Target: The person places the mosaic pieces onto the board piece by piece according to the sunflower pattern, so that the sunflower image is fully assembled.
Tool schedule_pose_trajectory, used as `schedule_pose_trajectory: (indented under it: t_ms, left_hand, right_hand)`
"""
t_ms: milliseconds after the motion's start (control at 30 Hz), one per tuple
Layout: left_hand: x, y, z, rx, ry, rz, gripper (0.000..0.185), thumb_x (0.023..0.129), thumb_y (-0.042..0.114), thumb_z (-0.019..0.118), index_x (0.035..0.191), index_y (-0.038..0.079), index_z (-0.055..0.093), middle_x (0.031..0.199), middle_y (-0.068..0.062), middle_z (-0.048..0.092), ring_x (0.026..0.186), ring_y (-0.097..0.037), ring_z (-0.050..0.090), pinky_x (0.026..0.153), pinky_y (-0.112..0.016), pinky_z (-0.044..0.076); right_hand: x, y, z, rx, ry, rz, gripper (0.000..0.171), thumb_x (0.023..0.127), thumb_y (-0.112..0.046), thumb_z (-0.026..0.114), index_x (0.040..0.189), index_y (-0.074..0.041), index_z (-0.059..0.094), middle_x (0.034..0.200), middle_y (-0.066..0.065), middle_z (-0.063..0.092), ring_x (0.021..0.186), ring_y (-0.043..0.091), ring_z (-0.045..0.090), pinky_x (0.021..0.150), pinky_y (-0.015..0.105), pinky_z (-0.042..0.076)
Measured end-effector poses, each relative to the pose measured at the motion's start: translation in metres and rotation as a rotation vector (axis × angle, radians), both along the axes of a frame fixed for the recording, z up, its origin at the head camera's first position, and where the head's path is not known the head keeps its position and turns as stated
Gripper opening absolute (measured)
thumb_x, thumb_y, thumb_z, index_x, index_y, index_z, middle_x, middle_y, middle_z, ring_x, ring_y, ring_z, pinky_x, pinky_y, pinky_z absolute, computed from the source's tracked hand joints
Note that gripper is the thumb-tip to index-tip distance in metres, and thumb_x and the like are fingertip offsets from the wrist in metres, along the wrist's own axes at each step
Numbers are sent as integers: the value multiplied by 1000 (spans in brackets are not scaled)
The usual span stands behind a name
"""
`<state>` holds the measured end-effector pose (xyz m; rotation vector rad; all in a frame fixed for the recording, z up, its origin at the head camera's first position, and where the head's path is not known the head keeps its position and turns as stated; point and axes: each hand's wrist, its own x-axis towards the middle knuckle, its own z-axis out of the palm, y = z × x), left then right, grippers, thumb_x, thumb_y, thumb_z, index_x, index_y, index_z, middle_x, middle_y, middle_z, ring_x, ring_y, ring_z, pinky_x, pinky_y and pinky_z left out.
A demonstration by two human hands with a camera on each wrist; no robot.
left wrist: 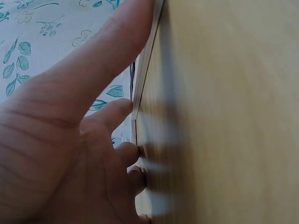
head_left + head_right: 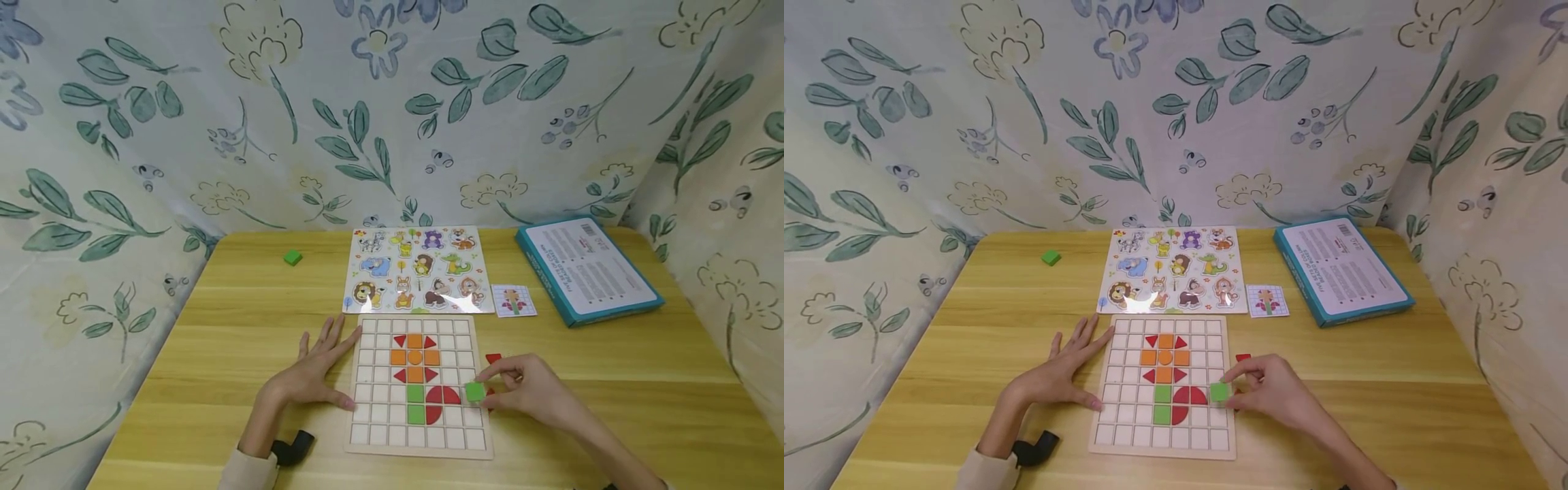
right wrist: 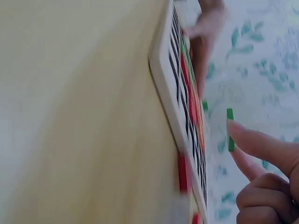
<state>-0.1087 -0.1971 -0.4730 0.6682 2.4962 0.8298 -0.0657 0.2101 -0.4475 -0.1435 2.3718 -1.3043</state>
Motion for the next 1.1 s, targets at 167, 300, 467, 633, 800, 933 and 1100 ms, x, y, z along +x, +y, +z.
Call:
schedule_pose_trajectory:
  t_ms: [167, 300, 467, 633, 800, 933, 1100]
  left_hand:
    - [0, 1, -1, 6, -7, -1, 126, 72, 48, 91, 168, 21, 14, 173, -16, -19, 158, -42, -23, 116, -75, -23]
    - [0, 1, -2, 0, -4, -5, 126, 72, 49, 91, 168, 21, 14, 173, -16, -20, 158, -42, -23, 116, -75, -23]
    - [0, 2, -1, -3, -1, 1, 126, 72, 49, 91, 168, 22, 14, 173, -16, -19, 159, -42, -23, 117, -74, -22]
    - [0, 1, 0, 2, -13, 7, 125, 72, 47, 91, 168, 21, 15, 173, -16, -19, 159, -42, -23, 117, -74, -22]
    - [1, 0, 2, 4, -19, 11, 125, 73, 45, 92, 167, 20, 14, 173, -16, -19, 158, -42, -23, 117, -74, -23]
    - [1, 0, 1, 0, -15, 8, 125, 73, 46, 91, 167, 20, 14, 173, -16, -19, 158, -42, -24, 117, -74, -23]
    - [1, 0, 0, 2, -9, 11, 125, 72, 47, 91, 167, 21, 15, 173, -16, -19, 159, -41, -23, 117, -74, -22]
  right_hand:
    - [12, -37, -5, -55, -6, 81, 25, 75, -24, 94, 95, -17, 80, 60, -4, 33, 56, 6, 32, 54, 20, 29]
    - [19, -57, -11, -94, -38, 116, 23, 73, -21, 95, 91, -17, 81, 59, -5, 33, 54, 6, 32, 53, 19, 27]
    - [24, -71, -16, -89, -16, 146, 22, 70, -20, 96, 86, -19, 80, 58, -6, 37, 52, 5, 34, 48, 19, 24]
    - [27, -79, -20, -59, 61, 182, 25, 67, -19, 97, 82, -18, 78, 56, -9, 36, 52, 1, 31, 49, 18, 24]
    - [29, -85, -22, -28, 75, 171, 26, 66, -19, 98, 79, -21, 76, 57, -10, 41, 52, 1, 33, 48, 18, 25]
    - [30, -88, -22, 12, 98, 173, 27, 66, -23, 99, 79, -24, 74, 58, -10, 43, 52, 1, 35, 48, 19, 25]
    - [29, -87, -22, -18, 91, 194, 24, 69, -23, 97, 84, -24, 78, 59, -10, 41, 54, 1, 35, 51, 18, 26]
